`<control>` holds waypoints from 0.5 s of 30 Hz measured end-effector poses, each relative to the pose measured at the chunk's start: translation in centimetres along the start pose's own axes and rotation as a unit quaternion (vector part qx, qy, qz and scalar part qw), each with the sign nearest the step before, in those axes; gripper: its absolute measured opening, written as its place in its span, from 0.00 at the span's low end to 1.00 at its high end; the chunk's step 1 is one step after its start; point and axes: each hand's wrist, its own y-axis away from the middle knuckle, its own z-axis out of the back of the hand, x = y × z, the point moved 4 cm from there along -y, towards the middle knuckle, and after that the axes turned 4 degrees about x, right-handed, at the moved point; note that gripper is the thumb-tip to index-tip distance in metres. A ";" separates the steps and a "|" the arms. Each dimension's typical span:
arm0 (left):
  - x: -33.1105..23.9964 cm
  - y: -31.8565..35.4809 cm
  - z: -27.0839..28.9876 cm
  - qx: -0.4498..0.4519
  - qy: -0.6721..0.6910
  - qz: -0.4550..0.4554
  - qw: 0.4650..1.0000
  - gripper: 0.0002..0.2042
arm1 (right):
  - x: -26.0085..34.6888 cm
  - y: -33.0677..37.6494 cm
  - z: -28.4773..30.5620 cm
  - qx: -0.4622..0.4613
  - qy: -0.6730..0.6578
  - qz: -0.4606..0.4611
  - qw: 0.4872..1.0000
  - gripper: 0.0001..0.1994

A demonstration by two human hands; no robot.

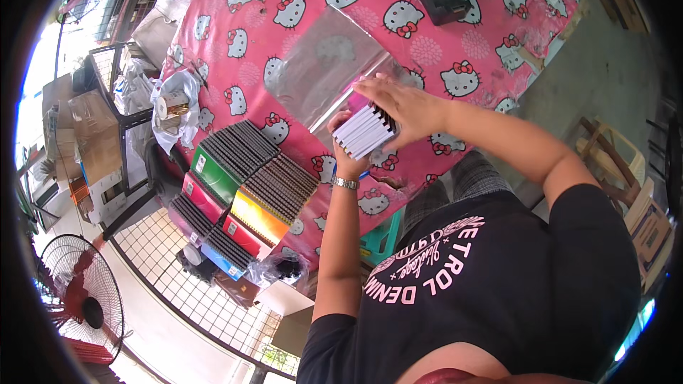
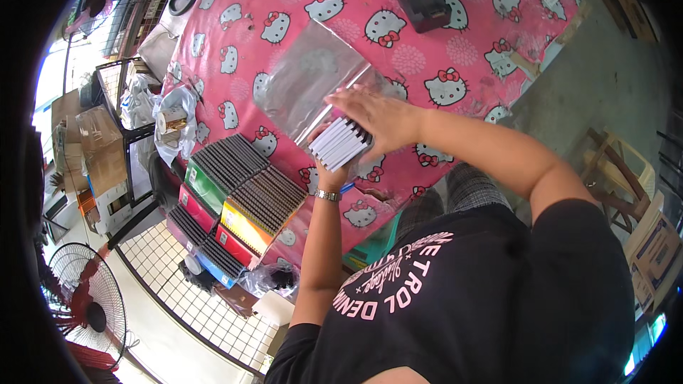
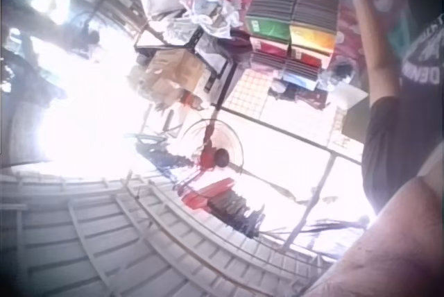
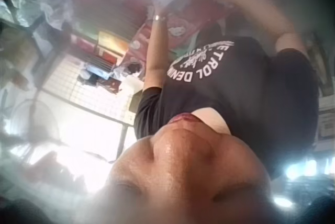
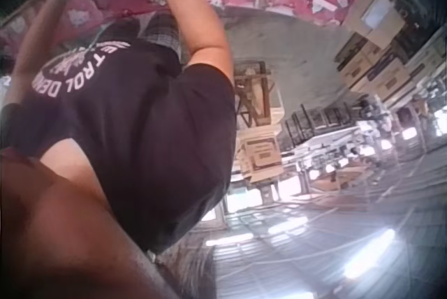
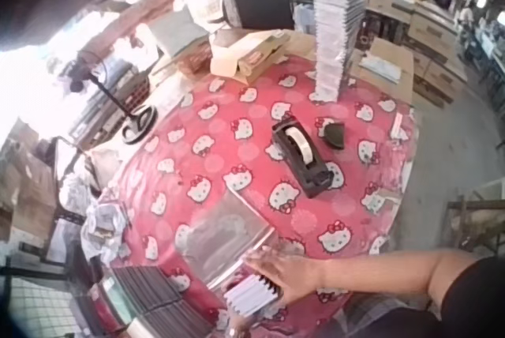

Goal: The person places a stack of small, colorful notebooks into a clear plastic bag and seals it using tape.

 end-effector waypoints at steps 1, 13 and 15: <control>0.8 0.4 0.4 0.026 -0.042 0.004 0.999 0.36 | 2.3 -0.5 1.7 -0.018 -0.005 0.031 0.999 0.52; -2.8 -5.8 8.8 -0.098 0.243 0.220 0.940 0.34 | -4.1 -2.8 -1.5 -0.202 -0.370 -0.311 0.852 0.31; -1.2 -6.7 8.8 -0.091 0.219 0.313 0.920 0.34 | -5.2 -3.6 -3.5 -0.230 -0.494 -0.366 0.754 0.32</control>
